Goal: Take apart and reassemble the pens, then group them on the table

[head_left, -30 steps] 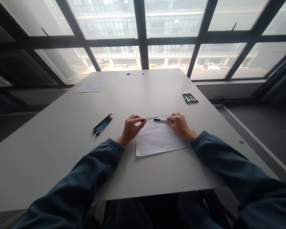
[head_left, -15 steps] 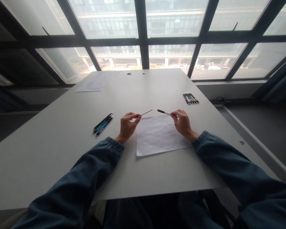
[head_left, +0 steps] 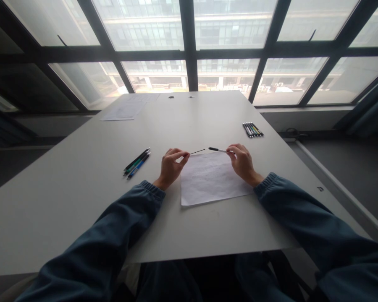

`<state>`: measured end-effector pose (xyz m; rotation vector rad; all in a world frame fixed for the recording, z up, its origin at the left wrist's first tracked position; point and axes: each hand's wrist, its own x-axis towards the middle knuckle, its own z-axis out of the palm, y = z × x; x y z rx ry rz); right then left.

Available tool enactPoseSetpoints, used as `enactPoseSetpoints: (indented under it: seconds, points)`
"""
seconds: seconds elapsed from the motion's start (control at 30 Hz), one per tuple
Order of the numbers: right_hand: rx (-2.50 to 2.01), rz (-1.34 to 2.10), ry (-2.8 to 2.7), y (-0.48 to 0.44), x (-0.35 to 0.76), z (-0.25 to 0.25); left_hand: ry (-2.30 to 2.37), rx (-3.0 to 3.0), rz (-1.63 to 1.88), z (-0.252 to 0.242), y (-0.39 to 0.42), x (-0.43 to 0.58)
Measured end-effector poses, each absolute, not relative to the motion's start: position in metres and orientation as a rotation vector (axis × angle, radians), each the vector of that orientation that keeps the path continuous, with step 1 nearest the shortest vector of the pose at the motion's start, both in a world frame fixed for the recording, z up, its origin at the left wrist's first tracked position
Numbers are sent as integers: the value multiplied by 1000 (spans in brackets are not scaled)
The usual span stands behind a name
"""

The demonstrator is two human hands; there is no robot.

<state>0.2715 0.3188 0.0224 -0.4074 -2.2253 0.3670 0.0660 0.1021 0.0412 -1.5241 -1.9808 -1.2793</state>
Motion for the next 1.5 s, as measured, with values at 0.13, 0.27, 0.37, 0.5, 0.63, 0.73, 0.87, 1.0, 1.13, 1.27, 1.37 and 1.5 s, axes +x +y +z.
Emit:
enactPoseSetpoints:
  seconds: [0.13, 0.27, 0.37, 0.5, 0.63, 0.73, 0.87, 1.0, 1.13, 1.27, 1.37, 1.5]
  points:
    - [-371, 285, -2305, 317, 273, 25, -1946, -1584, -1220, 40, 103, 65]
    - [-246, 308, -2365, 313, 273, 27, -1907, -1674, -1199, 39, 104, 68]
    - [-117, 362, -2410, 311, 272, 27, -1879, -1751, -1191, 39, 105, 70]
    - [20, 407, -2444, 309, 271, 27, -1860, -1797, -1207, 37, 105, 73]
    - [63, 422, -2433, 307, 271, 27, -1852, -1817, -1220, 37, 106, 75]
    - [79, 420, -2424, 307, 271, 28, -1859, -1831, -1226, 37, 106, 77]
    - [85, 420, -2422, 306, 272, 28, -1882, -1864, -1267, 36, 106, 76]
    - [83, 437, -2429, 305, 272, 29, -1917, -1882, -1321, 35, 106, 76]
    - [108, 461, -2433, 304, 273, 31, -1956, -1860, -1334, 37, 105, 76]
    - [139, 445, -2434, 305, 272, 31, -1960, -1832, -1381, 38, 105, 77]
    - [154, 419, -2437, 305, 272, 33, -1962, -1835, -1411, 38, 105, 79]
    - [181, 364, -2445, 305, 274, 42, -2008, -1799, -1478, 38, 104, 81]
